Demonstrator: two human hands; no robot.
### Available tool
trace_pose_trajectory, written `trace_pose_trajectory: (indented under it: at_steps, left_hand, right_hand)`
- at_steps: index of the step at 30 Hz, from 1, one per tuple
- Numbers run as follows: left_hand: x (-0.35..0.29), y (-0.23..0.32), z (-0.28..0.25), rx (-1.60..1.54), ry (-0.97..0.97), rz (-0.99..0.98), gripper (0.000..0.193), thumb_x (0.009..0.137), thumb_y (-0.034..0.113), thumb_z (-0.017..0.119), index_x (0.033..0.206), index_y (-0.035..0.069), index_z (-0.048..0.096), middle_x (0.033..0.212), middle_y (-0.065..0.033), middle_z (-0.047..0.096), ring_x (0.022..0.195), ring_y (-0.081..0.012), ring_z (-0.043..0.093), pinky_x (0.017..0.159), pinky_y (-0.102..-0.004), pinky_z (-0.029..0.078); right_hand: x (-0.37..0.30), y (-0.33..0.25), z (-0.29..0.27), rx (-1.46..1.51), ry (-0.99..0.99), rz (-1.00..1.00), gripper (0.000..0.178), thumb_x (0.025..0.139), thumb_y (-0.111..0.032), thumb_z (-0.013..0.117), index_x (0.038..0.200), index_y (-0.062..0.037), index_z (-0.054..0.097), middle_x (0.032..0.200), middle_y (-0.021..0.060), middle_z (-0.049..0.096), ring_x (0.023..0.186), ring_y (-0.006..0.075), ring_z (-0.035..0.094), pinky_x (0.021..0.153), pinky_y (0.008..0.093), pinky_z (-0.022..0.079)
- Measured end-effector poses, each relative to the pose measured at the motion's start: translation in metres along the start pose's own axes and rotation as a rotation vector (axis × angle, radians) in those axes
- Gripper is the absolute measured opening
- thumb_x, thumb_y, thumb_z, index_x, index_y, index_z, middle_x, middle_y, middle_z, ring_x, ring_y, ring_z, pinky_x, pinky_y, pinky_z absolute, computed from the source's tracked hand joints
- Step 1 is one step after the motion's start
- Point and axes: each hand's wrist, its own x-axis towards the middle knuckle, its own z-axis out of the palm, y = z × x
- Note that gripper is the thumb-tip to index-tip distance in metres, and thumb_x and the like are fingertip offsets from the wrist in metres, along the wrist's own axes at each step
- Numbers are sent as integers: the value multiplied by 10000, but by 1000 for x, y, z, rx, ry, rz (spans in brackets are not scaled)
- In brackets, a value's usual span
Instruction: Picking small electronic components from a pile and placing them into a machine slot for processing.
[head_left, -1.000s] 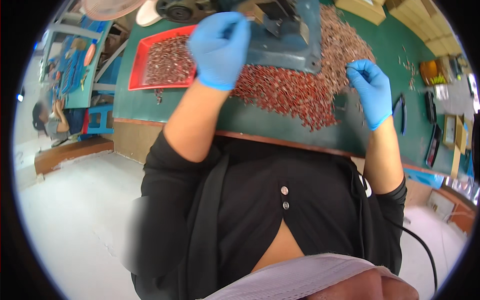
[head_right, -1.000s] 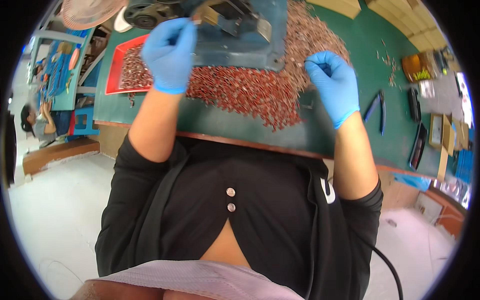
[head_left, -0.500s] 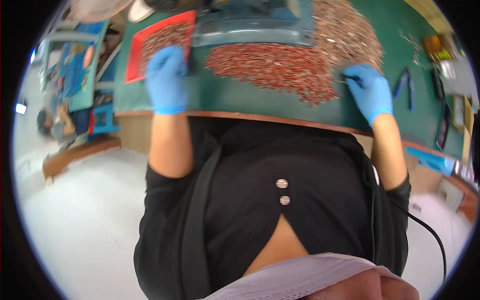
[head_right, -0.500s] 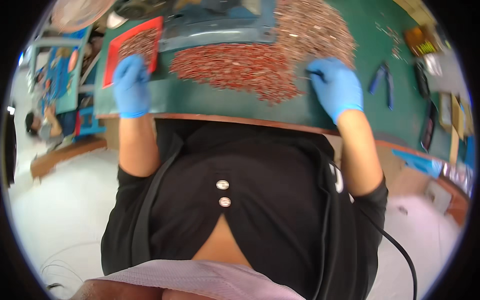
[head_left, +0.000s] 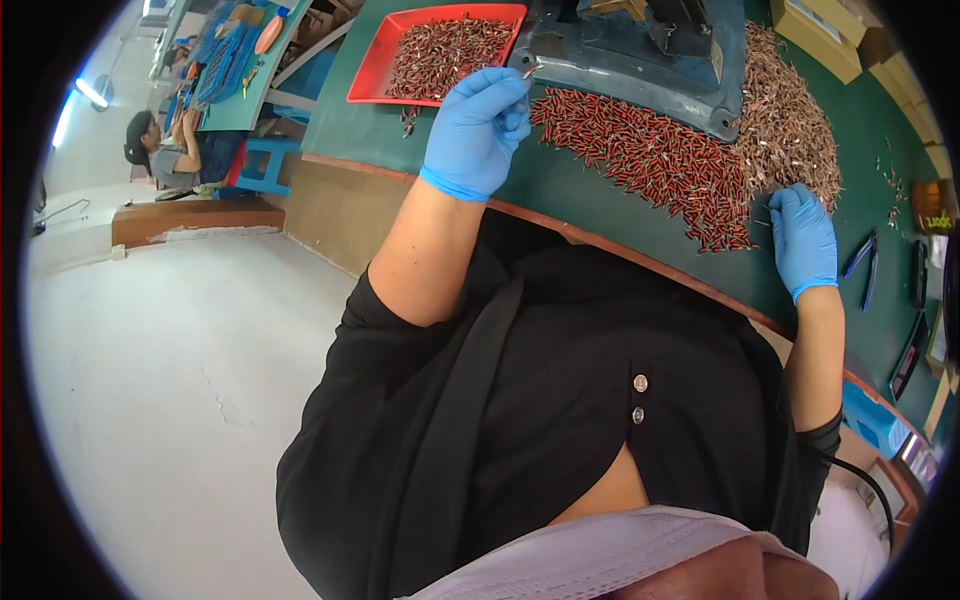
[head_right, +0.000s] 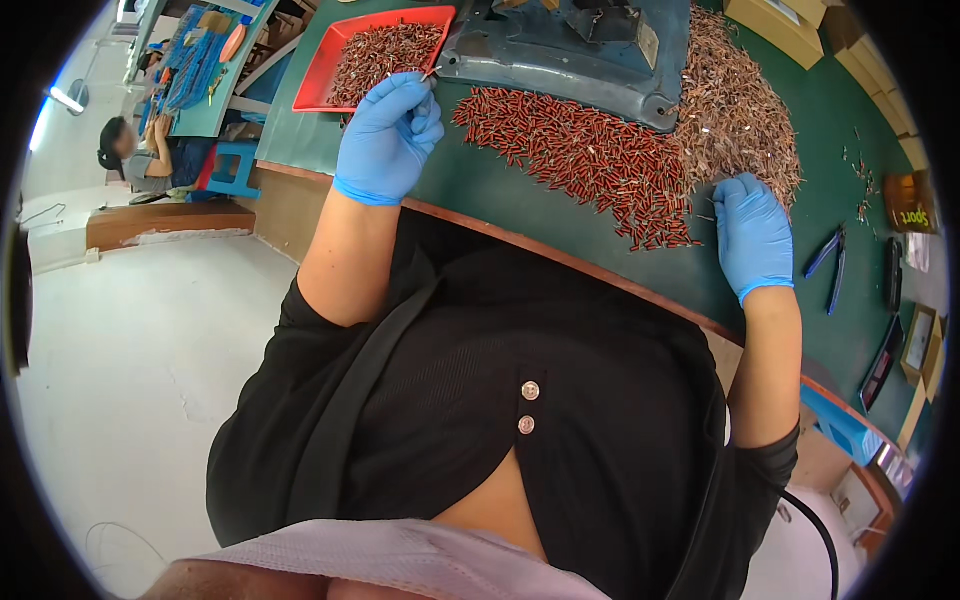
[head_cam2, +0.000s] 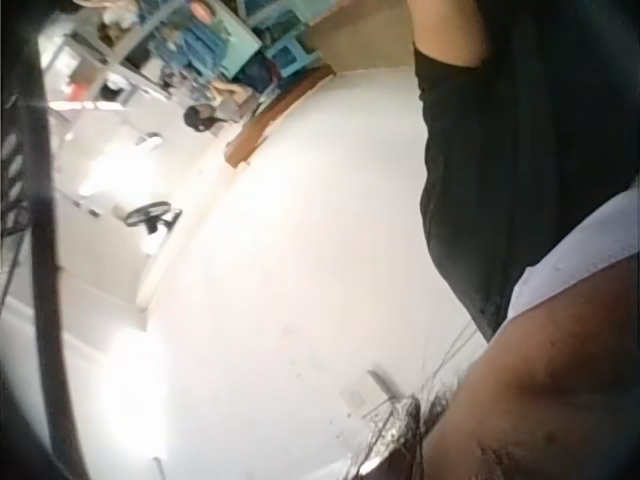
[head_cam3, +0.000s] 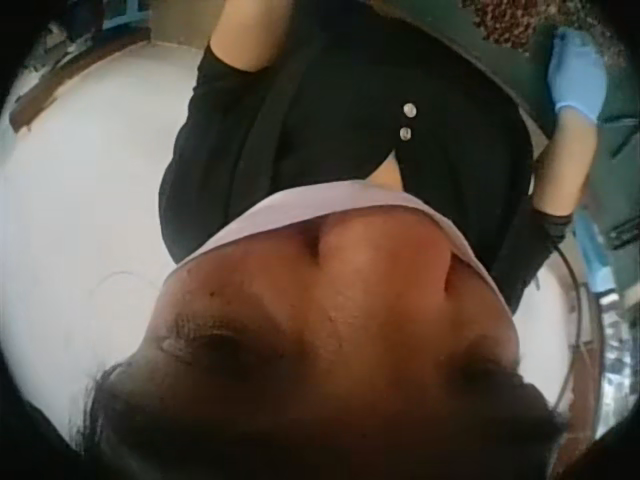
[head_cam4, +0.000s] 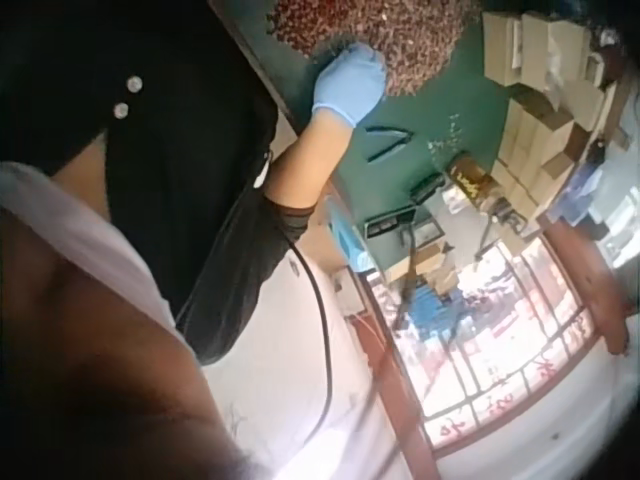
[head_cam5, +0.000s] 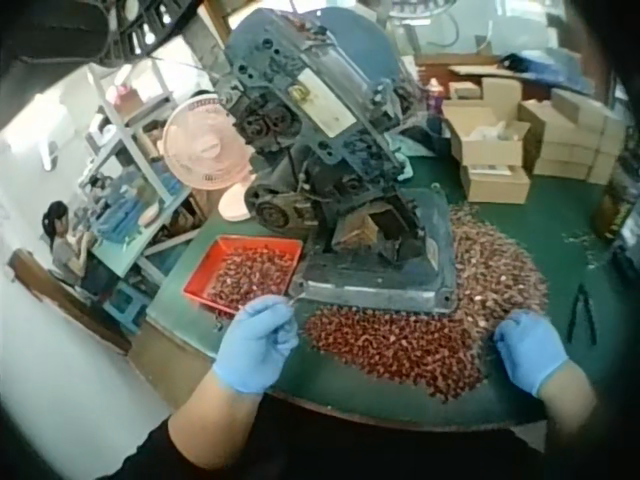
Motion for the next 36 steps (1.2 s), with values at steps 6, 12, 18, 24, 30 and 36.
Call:
trace_pose_trajectory:
  at_steps: [6,12,18,24,30,36]
  left_hand:
    - [37,1,-32,934,237,680,88,797,70,678,851,2,664,713,-8,609,610,-76,540,578,-226,440]
    - [61,-23,-34,1311,387,559,145,799,79,697,914,-6,672,764,-25,647,678,-82,570,640,-207,463]
    - [13,-107,72,1161,-342,423,192,752,131,690,921,40,671,808,-93,640,705,-168,617,647,-283,493]
    - [-15,-129,107,1029,-619,225,235,775,67,680,1006,39,650,883,-47,642,770,-118,602,674,-237,471]
    - [-14,-136,106,1130,-596,363,115,799,64,663,909,30,666,815,-42,639,726,-104,593,645,-230,466]
    - [-18,-142,113,1093,-517,319,109,789,61,661,891,24,662,797,-50,639,702,-122,592,628,-247,463]
  right_hand:
    - [-3,17,11,255,145,155,98,836,-22,546,928,-23,512,881,182,556,836,388,547,734,399,461]
    - [-10,28,18,417,155,397,173,827,4,576,996,-33,570,872,94,622,721,194,607,710,287,483]
    - [-18,-15,21,1252,82,448,179,842,64,556,1006,-7,556,877,13,567,774,74,556,731,221,481]
    - [-22,-44,7,1352,-11,454,176,844,63,558,1008,2,538,871,22,562,772,85,560,723,225,484]
    - [-26,-43,13,1499,45,440,188,858,54,552,1041,11,547,920,42,590,791,99,578,741,231,490]
    - [-27,-41,10,1488,6,505,152,863,29,568,1014,19,579,881,41,612,763,94,585,720,229,498]
